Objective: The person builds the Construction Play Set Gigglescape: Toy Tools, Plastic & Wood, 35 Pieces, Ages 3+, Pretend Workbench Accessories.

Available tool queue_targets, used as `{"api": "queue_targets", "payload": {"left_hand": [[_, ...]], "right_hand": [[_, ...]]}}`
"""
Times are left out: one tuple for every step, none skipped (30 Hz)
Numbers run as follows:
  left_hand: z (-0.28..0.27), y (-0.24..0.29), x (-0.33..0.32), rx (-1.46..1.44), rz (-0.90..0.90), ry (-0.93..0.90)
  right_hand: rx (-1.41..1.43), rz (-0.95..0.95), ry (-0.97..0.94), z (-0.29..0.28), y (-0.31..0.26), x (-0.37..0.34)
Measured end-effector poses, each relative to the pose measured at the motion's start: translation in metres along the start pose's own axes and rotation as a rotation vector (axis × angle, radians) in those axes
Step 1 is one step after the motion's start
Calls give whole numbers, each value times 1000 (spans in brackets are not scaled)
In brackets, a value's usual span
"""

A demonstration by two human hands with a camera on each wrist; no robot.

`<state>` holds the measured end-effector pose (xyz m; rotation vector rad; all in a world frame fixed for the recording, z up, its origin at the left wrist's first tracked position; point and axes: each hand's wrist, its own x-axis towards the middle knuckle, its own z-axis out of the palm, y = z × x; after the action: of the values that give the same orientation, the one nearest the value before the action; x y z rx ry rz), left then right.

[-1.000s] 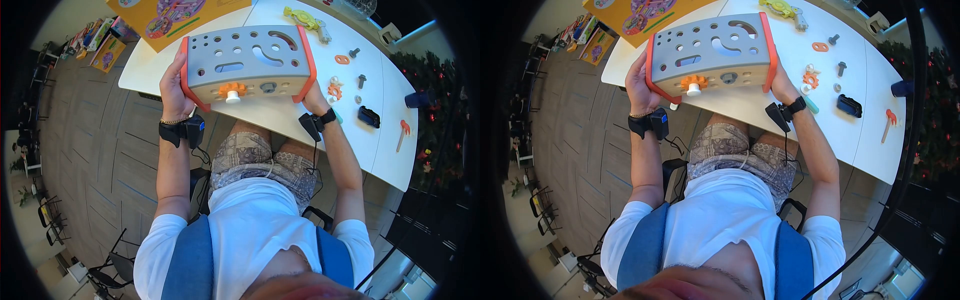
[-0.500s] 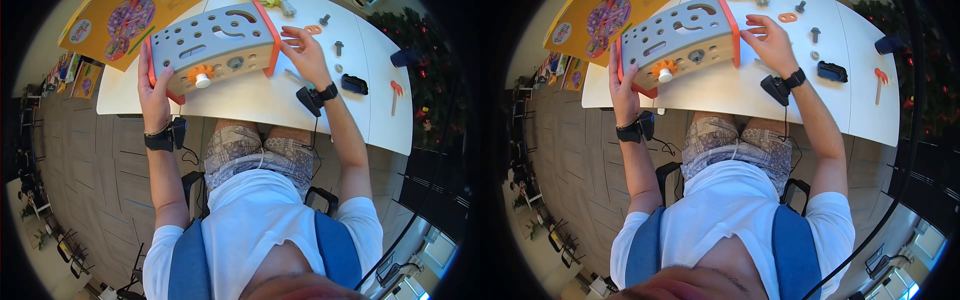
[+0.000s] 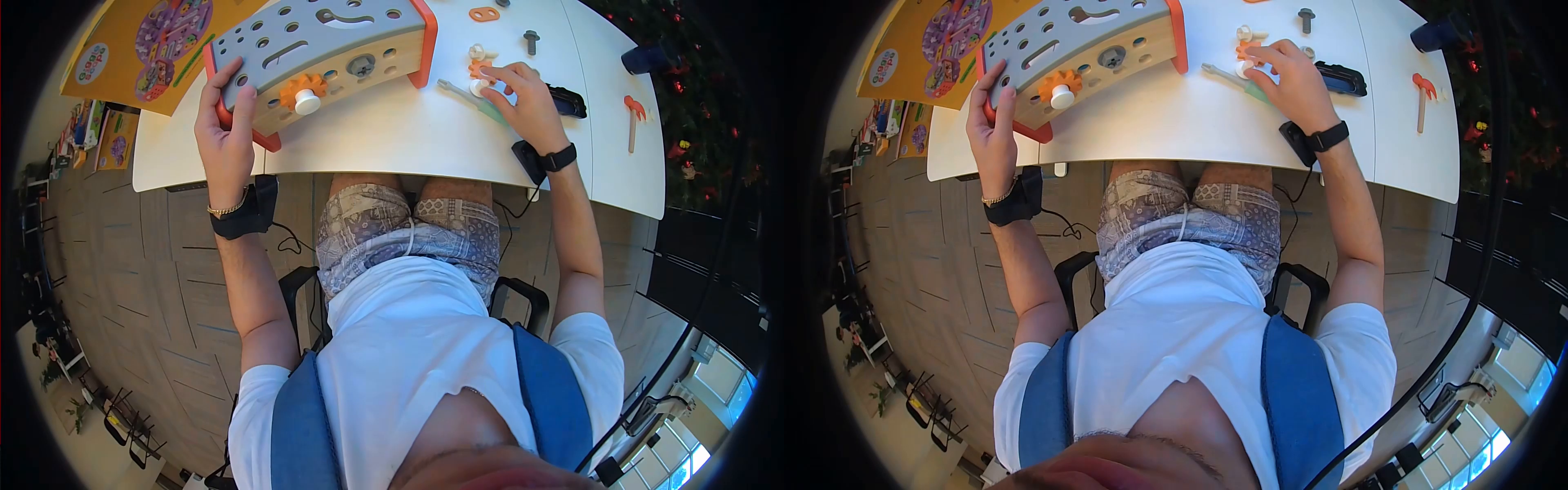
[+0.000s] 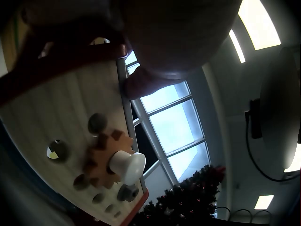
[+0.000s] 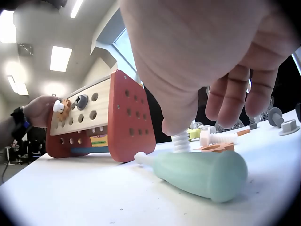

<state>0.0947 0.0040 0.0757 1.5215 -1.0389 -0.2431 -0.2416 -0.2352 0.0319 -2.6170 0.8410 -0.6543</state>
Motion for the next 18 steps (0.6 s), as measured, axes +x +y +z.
{"api": "queue_targets", "payload": {"left_hand": [[0,-1,0,-7,8,-1],[0,-1,1,-2,11,3],[1,-1,1,-11,18,2],[1,-2,0,-20,25,3],[1,-3,0,-47,29,0],[2,-3,1,-40,29,12],[2,-1,1,-75,4,24],[2,1,0,-111,-20,34],[2,5,-1,-71,10,117],[5,14,-2,-71,13,131],[11,27,-3,-39,203,212],[18,41,-8,-5,385,287],[26,56,-18,-65,333,227],[38,75,-27,-121,204,116],[51,74,-28,-98,287,3],[65,76,-30,-100,252,-76],[77,77,-32,-101,222,-154],[86,74,-34,-102,227,-150]], "right_hand": [[12,-11,-32,1,-3,4],[16,-16,-30,5,1,7],[-1,-30,-46,10,6,10],[-18,-46,-63,13,10,12],[-13,-58,-64,12,14,12],[-16,-31,-47,7,14,13],[-17,-3,-33,6,11,14],[-13,-14,-36,5,8,13],[307,148,13,-2,0,11],[625,311,61,-7,-6,10],[792,309,44,-9,-9,7],[792,309,36,-8,-17,2],[1157,275,-52,-4,-29,-3],[1519,226,-139,0,-41,-6],[1581,190,-173,5,-57,-8],[1642,156,-208,10,-72,-10],[1692,129,-281,15,-80,-9],[1688,123,-282,21,-90,-9]]}}
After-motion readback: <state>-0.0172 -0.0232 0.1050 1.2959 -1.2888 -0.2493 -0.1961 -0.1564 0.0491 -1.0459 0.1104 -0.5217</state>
